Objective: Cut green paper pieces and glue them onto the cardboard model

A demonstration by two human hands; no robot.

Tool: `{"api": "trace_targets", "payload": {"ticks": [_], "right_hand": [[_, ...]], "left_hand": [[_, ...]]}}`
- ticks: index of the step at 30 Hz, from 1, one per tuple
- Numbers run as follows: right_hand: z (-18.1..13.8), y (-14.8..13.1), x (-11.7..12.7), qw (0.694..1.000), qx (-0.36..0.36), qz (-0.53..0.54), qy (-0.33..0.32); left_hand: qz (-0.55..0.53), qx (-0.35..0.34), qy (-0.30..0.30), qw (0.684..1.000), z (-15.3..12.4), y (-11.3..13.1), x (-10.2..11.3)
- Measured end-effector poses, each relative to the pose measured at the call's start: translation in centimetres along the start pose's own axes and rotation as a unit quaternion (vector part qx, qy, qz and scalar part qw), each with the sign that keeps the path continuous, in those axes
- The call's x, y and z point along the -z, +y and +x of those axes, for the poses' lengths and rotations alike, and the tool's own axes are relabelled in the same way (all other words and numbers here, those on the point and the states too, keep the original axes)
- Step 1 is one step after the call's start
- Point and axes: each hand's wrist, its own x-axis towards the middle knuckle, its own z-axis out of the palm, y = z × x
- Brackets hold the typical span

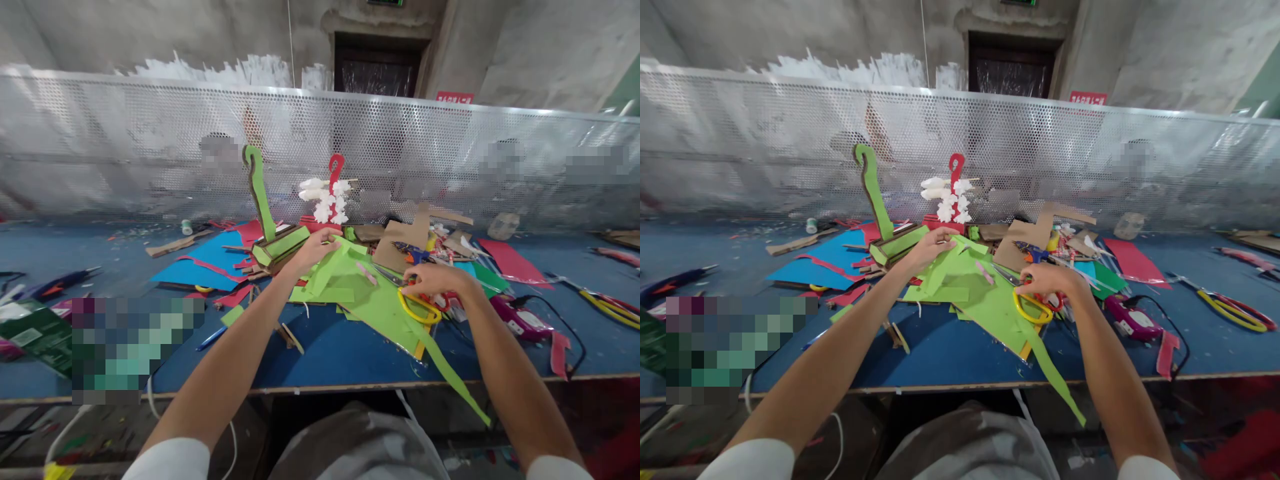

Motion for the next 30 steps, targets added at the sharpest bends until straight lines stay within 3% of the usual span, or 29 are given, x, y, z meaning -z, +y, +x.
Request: {"api": "trace_targets", "payload": {"ticks": [6,9,13,15,18,20,30], "right_hand": [[0.1,0.8,0.1,0.995,0.012,0.087,0.053],[0.0,-0.1,0.2,0.992,0.037,0.045,0.111],[0.3,-1.8,-0.1,0.986,0.074,0.015,0.151],[0.7,-2.4,-0.3,0.983,0.104,-0.001,0.154],[1.3,-3.1,-0.7,0.98,0.133,-0.029,0.145],[1.5,-3.5,-0.9,0.979,0.143,-0.039,0.141],[2.6,-4.4,-2.1,0.969,0.194,0.002,0.153]], "left_hand": [[-0.061,0.082,-0.109,0.989,-1.3,1.9,0.4],[0.042,0.079,-0.191,0.977,-1.9,3.2,0.5],[0.25,0.051,-0.348,0.902,-1.9,3.2,0.2],[0.312,0.076,-0.388,0.864,-1.7,2.4,0.0],[0.371,0.126,-0.399,0.829,-1.5,1.2,0.1],[0.377,0.132,-0.407,0.822,-1.5,0.7,0.1],[0.275,0.042,-0.382,0.882,-2.3,2.3,-0.4]]}}
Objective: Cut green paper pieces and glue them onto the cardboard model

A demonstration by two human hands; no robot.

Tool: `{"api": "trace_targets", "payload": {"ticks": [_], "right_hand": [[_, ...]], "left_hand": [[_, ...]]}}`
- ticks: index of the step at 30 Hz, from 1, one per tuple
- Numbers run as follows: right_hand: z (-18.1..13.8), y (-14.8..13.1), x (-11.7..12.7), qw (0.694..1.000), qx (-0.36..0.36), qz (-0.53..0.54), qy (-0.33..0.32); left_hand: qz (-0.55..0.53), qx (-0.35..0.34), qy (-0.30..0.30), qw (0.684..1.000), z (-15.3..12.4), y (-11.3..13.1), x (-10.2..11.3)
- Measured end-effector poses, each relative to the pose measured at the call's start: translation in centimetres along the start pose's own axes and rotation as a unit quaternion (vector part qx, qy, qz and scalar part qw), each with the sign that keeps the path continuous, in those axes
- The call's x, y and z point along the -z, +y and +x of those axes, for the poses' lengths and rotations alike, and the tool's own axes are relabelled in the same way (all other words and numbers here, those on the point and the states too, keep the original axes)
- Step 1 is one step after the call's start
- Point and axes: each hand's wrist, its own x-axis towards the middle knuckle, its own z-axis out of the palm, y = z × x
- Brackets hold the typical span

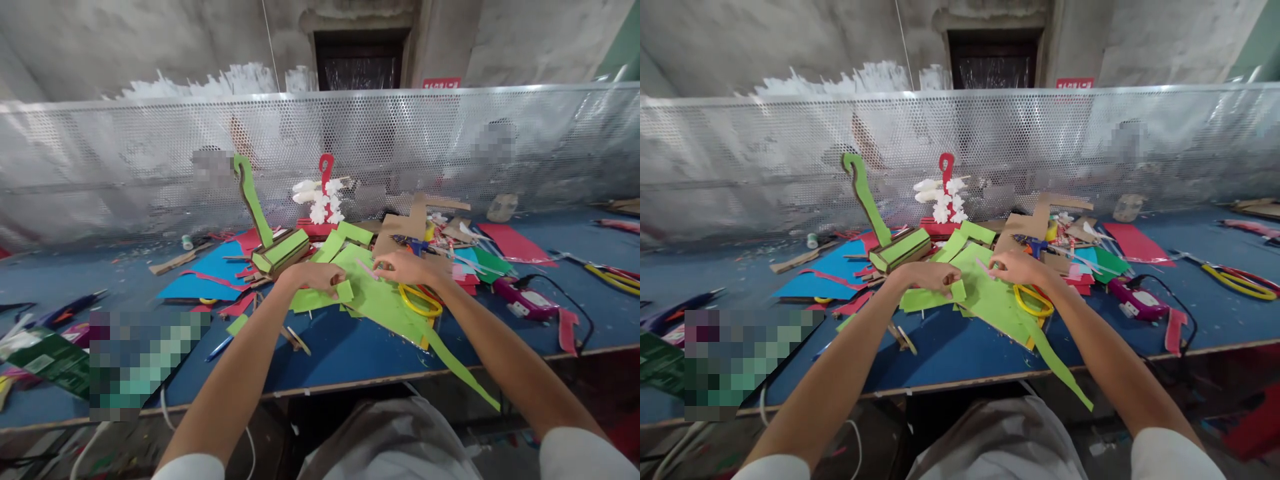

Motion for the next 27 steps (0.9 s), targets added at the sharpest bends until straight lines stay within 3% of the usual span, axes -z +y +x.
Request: {"api": "trace_targets", "payload": {"ticks": [2,7,11,14,16,18,21,24,27], "right_hand": [[0.0,-0.1,-0.2,0.999,0.002,0.047,-0.003],[0.7,-1.6,-1.7,0.984,0.051,0.172,0.003],[2.0,-2.9,-3.6,0.964,0.067,0.236,0.102],[2.6,-3.0,-4.3,0.946,0.042,0.298,0.119],[2.6,-2.6,-4.2,0.934,0.022,0.331,0.13],[2.6,-2.0,-3.9,0.925,0.009,0.348,0.152],[2.5,-1.3,-3.6,0.919,-0.004,0.357,0.166],[2.6,-0.9,-3.5,0.92,-0.02,0.354,0.164],[2.7,-0.6,-3.7,0.922,-0.027,0.35,0.161]], "left_hand": [[-0.035,-0.007,0.027,0.999,-0.1,0.4,0.3],[-0.183,-0.06,0.211,0.958,0.6,1.9,0.0],[-0.218,-0.09,0.263,0.935,1.7,2.5,-0.7],[-0.176,-0.081,0.287,0.938,1.7,1.5,-0.1],[-0.091,-0.012,0.313,0.945,1.0,0.1,0.8],[0.088,0.12,0.34,0.929,0.1,-1.5,1.5],[0.249,0.273,0.257,0.893,-0.8,-3.6,1.8],[0.279,0.321,0.197,0.884,-0.6,-4.7,1.2],[0.276,0.334,0.188,0.882,0.0,-5.0,0.8]]}}
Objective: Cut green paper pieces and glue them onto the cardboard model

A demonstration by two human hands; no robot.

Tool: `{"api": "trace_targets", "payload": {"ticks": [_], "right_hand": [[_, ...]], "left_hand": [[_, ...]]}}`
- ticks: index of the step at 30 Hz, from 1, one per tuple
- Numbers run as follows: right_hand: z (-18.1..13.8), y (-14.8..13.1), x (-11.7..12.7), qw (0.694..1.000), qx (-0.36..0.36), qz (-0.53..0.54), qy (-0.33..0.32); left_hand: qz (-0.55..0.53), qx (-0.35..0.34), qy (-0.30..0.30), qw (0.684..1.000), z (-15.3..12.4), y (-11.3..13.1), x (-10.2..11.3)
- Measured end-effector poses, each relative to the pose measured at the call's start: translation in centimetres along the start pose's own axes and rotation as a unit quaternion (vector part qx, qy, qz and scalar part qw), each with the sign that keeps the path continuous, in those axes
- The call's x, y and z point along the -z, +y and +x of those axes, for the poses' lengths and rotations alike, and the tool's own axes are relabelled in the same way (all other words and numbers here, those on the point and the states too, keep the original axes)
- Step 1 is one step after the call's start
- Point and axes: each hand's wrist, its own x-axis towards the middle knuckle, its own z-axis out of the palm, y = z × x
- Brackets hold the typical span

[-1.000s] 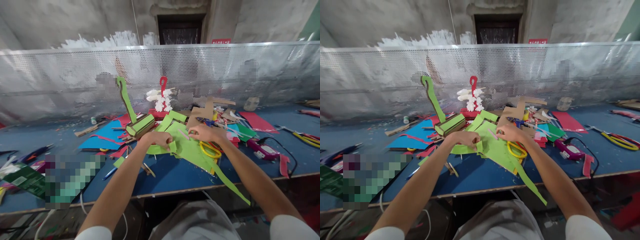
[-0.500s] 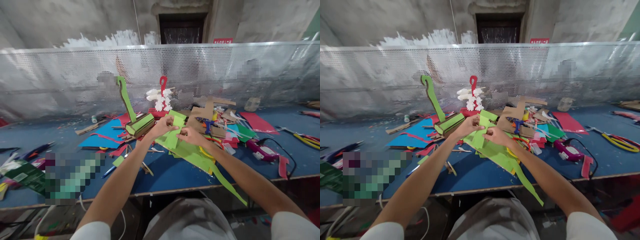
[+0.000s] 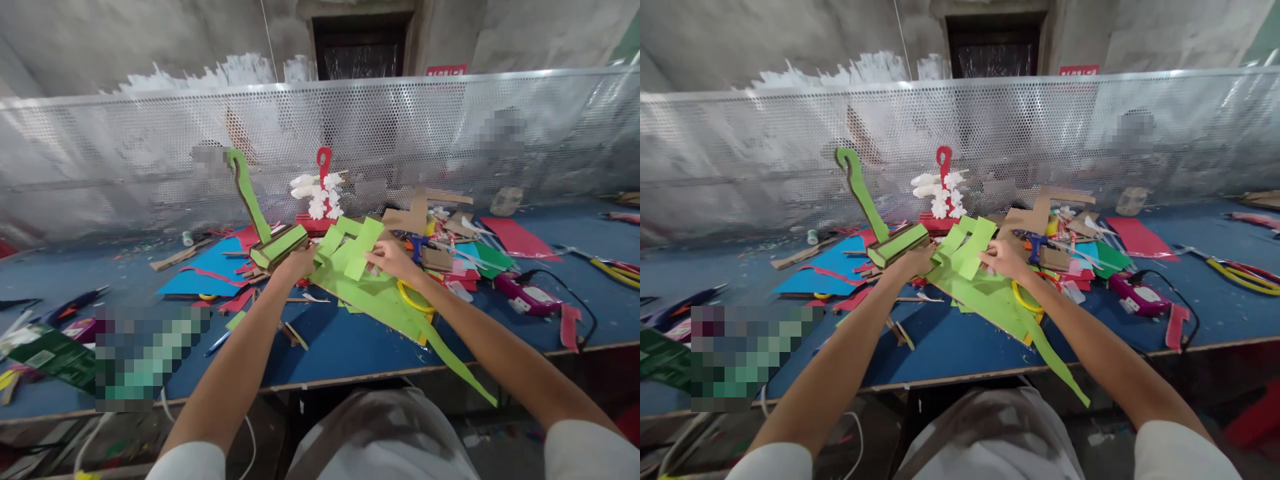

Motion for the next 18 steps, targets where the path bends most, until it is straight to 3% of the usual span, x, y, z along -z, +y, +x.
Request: {"api": "trace_targets", "payload": {"ticks": [5,9,12,15,18], "right_hand": [[0.1,0.4,0.0,1.0,0.007,-0.009,-0.007],[0.0,0.5,0.0,1.0,0.003,0.009,-0.023],[-0.1,0.7,0.0,0.999,-0.001,0.019,-0.028],[-0.1,0.9,0.0,0.999,0.004,0.017,-0.027],[-0.1,0.9,0.0,1.0,-0.004,0.022,-0.023]], "left_hand": [[-0.014,0.001,0.029,0.999,-0.3,0.3,1.0],[-0.078,0.014,0.183,0.98,-1.9,1.1,2.8],[-0.152,-0.005,0.304,0.94,-2.8,1.8,3.9],[-0.276,-0.059,0.379,0.881,-2.7,2.2,4.4],[-0.448,-0.125,0.339,0.818,-2.0,2.6,4.2]]}}
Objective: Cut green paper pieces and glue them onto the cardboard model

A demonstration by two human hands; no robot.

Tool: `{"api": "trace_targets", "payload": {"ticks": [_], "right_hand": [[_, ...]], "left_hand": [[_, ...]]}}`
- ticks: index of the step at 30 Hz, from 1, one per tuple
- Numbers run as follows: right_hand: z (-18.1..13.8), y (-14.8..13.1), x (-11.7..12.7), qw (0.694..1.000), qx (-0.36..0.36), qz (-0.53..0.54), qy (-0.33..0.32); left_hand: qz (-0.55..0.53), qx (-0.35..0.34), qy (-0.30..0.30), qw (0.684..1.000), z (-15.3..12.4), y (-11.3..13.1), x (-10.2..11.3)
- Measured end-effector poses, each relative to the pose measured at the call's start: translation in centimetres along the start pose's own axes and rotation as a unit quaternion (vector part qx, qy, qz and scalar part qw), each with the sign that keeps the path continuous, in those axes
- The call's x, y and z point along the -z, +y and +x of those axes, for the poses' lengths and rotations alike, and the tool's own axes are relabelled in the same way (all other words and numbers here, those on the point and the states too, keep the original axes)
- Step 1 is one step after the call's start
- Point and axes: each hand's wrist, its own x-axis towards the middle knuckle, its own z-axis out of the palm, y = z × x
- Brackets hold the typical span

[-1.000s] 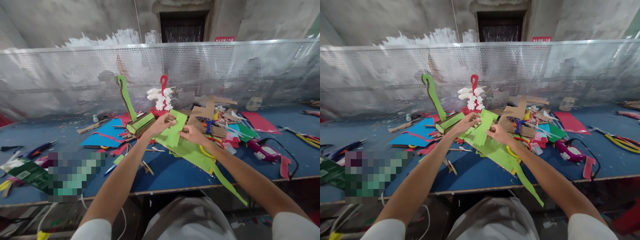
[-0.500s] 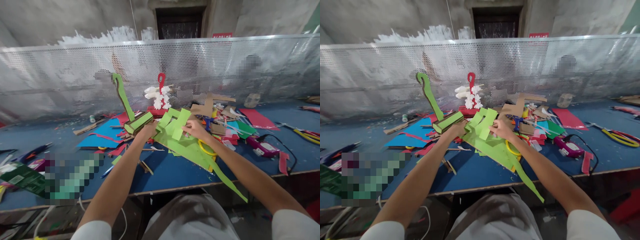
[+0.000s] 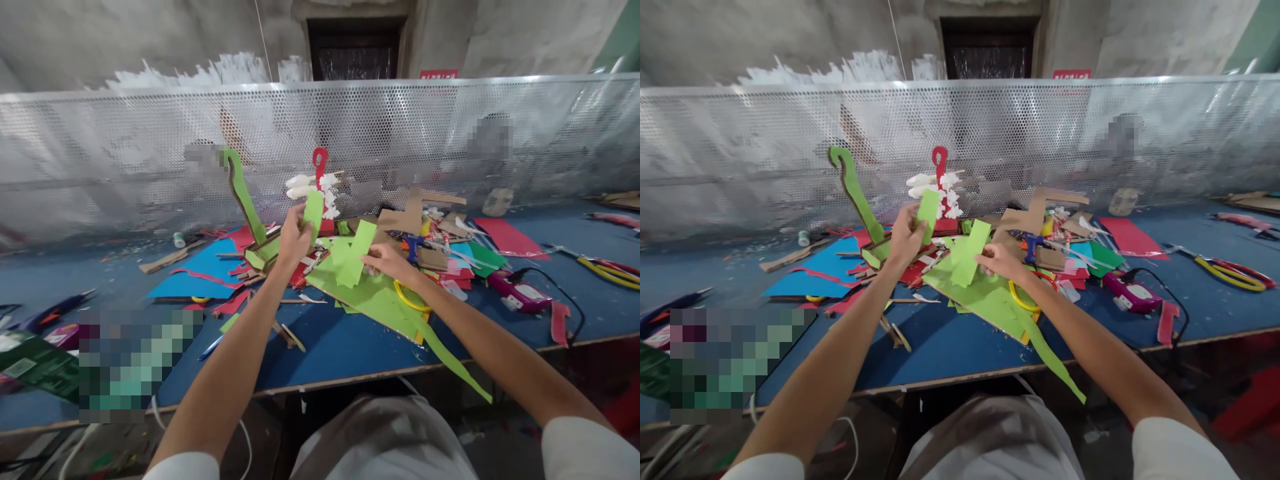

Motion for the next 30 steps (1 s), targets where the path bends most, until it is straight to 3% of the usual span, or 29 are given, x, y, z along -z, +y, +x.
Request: {"api": "trace_targets", "payload": {"ticks": [4,7,10,15,21,27,30], "right_hand": [[0.1,-0.2,-0.2,1.0,-0.02,0.022,-0.003],[0.1,-0.5,-0.3,0.999,-0.017,0.035,0.01],[0.1,-0.7,-0.3,0.999,0.004,0.029,0.027],[0.3,-0.1,0.0,0.996,0.032,0.017,0.08],[0.5,0.1,0.2,0.995,0.049,0.059,0.059],[0.1,-0.5,0.8,0.979,0.047,0.196,0.029],[-0.1,-0.4,0.8,0.977,0.05,0.208,0.0]], "left_hand": [[-0.199,0.096,-0.171,0.96,-0.6,-0.3,-1.7],[-0.207,0.116,-0.256,0.937,-1.5,-0.7,-3.2],[-0.173,0.12,-0.276,0.938,-2.2,-0.9,-4.5],[-0.196,0.184,-0.258,0.928,-3.1,0.2,-5.4],[-0.216,0.17,-0.281,0.919,-3.4,0.8,-5.5],[-0.208,0.126,-0.405,0.882,-3.2,0.3,-4.6],[-0.196,0.117,-0.451,0.863,-3.2,0.4,-4.4]]}}
